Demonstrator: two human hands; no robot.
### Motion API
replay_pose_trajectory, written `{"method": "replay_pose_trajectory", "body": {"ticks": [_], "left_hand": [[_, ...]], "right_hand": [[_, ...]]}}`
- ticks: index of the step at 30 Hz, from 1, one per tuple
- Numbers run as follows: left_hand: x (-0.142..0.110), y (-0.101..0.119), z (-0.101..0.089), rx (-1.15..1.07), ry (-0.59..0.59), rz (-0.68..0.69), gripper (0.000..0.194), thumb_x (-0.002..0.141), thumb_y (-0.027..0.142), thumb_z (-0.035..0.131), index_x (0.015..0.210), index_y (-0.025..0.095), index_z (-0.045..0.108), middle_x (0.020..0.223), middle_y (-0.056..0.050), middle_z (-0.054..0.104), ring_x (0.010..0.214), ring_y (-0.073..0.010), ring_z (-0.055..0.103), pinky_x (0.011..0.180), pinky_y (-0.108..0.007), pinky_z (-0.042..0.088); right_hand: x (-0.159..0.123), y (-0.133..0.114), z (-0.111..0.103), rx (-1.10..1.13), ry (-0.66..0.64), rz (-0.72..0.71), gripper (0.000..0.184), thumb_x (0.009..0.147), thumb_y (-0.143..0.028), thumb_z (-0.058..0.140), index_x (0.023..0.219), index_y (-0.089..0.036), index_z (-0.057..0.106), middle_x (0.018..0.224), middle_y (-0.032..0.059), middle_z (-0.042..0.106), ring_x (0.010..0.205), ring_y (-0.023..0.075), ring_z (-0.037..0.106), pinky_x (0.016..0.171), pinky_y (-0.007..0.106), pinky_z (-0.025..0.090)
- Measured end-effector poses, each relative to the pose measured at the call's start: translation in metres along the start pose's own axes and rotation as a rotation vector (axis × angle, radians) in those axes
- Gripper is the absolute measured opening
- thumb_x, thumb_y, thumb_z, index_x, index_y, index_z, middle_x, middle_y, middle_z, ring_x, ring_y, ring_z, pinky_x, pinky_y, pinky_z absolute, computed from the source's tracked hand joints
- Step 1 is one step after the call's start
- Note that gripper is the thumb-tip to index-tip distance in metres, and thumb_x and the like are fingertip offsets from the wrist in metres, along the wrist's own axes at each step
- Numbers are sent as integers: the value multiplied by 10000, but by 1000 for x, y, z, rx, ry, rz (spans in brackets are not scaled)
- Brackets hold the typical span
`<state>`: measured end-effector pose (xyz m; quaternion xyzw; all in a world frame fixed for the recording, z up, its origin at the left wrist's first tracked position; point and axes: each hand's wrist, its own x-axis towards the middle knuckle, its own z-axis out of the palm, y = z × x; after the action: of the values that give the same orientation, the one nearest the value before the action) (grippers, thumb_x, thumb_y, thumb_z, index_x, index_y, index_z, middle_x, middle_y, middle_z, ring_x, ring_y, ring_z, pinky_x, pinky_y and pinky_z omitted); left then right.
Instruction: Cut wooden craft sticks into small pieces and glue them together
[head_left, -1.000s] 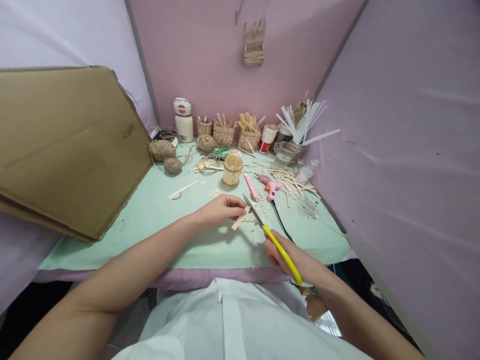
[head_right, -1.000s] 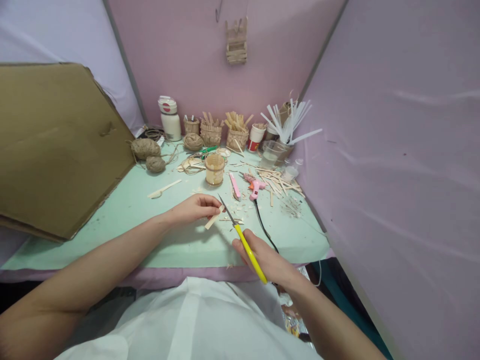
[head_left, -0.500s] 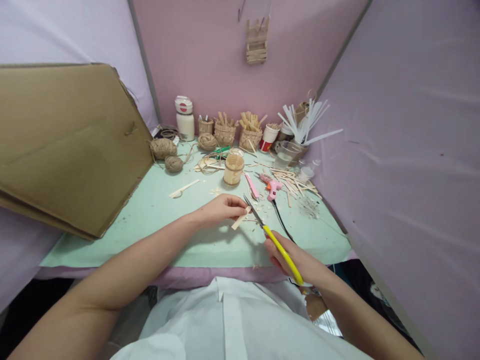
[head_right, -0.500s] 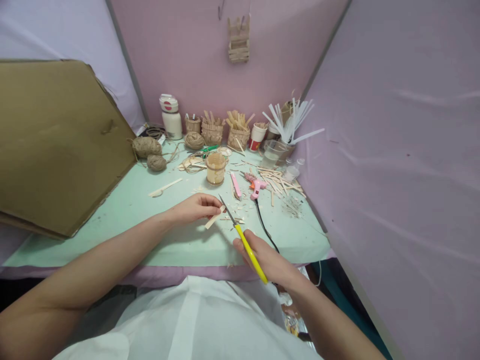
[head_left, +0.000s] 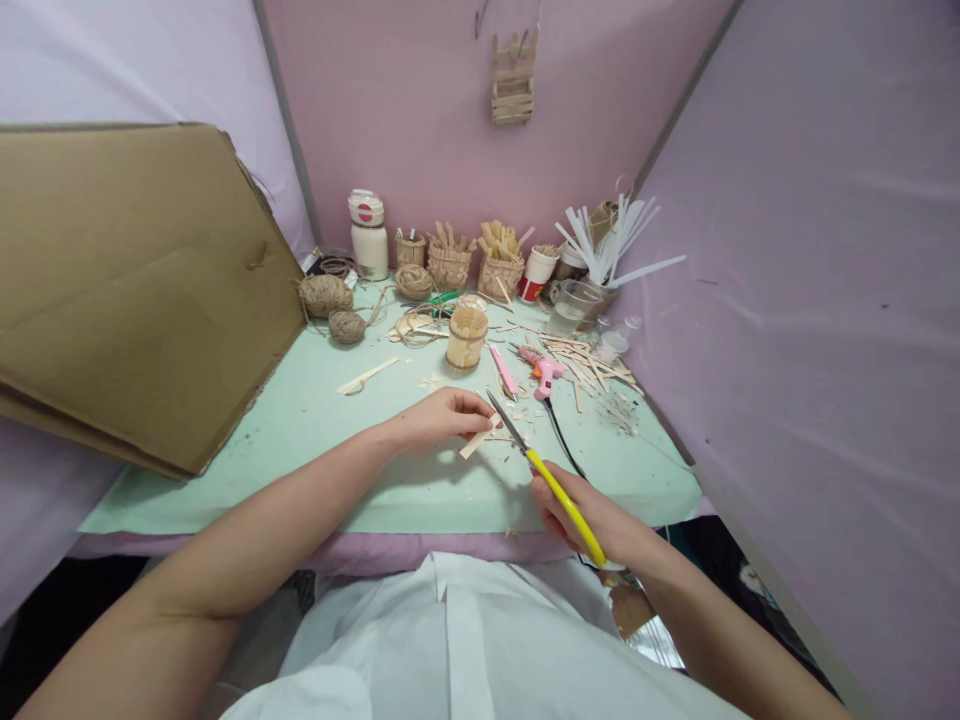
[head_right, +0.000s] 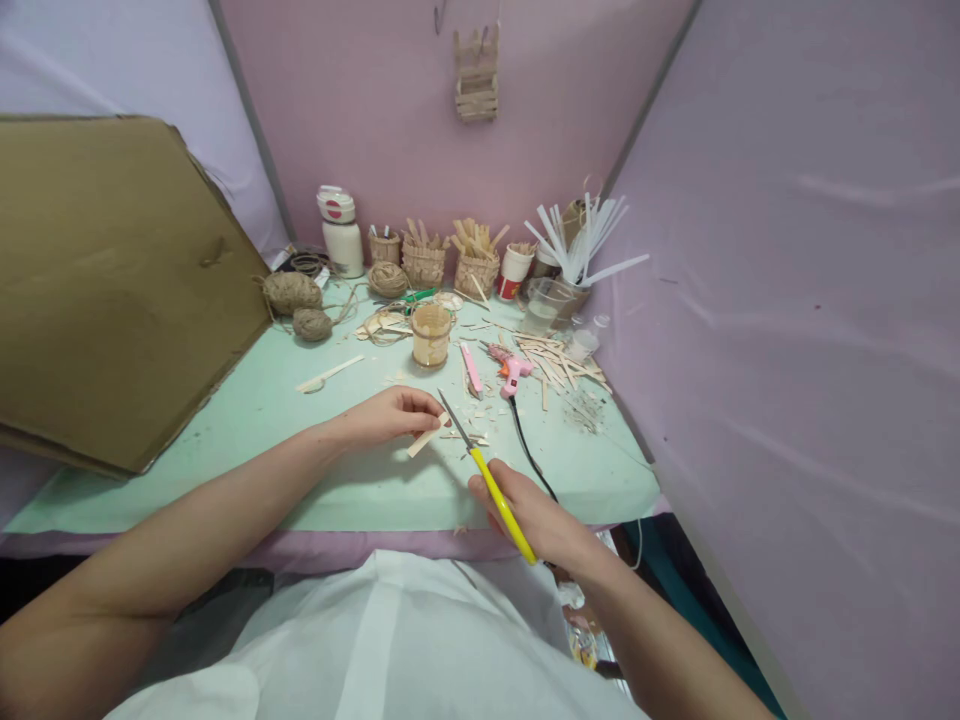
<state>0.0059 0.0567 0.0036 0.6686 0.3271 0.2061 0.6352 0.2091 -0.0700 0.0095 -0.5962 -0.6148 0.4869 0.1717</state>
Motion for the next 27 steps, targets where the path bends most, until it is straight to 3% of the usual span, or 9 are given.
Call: {"method": "replay_pose_trajectory", "body": {"ticks": [6,10,15,23,27], "left_hand": [[1,-2,-1,-29,-59,52,298,691,406,655,821,139,675,774,-25,632,678,-110,514,638,-220,389],[1,-3,-2,-112,-176,41,289,694,410,669,770,131,653,683,8,582,613,-82,470,611,-208,360],[-2,-3,-2,-245,-316,-32,284,682,400,694,747,130,635,669,20,540,607,-75,457,605,-206,359],[-4,-2,-1,-356,-334,-119,308,659,372,726,854,140,671,780,-20,614,690,-92,512,652,-214,390],[-2,0,-1,-200,-220,-54,293,711,375,664,903,154,678,776,-15,617,644,-87,500,605,-203,392]], "right_hand": [[22,-3,-5,100,172,-85,318,816,-488,530,773,-203,395,670,-36,496,492,73,374,442,204,300],[42,-12,-7,237,347,-271,332,735,-399,652,862,-209,411,780,-6,558,539,88,432,471,223,353],[53,-31,-3,373,310,-438,335,732,-364,647,810,-228,352,932,31,622,461,69,404,453,258,360],[57,-44,3,438,281,-373,433,660,-403,686,776,-230,306,777,10,607,490,93,449,427,235,328],[57,-41,0,399,342,-323,397,672,-367,669,777,-228,312,737,-13,589,454,71,404,418,219,295]]}}
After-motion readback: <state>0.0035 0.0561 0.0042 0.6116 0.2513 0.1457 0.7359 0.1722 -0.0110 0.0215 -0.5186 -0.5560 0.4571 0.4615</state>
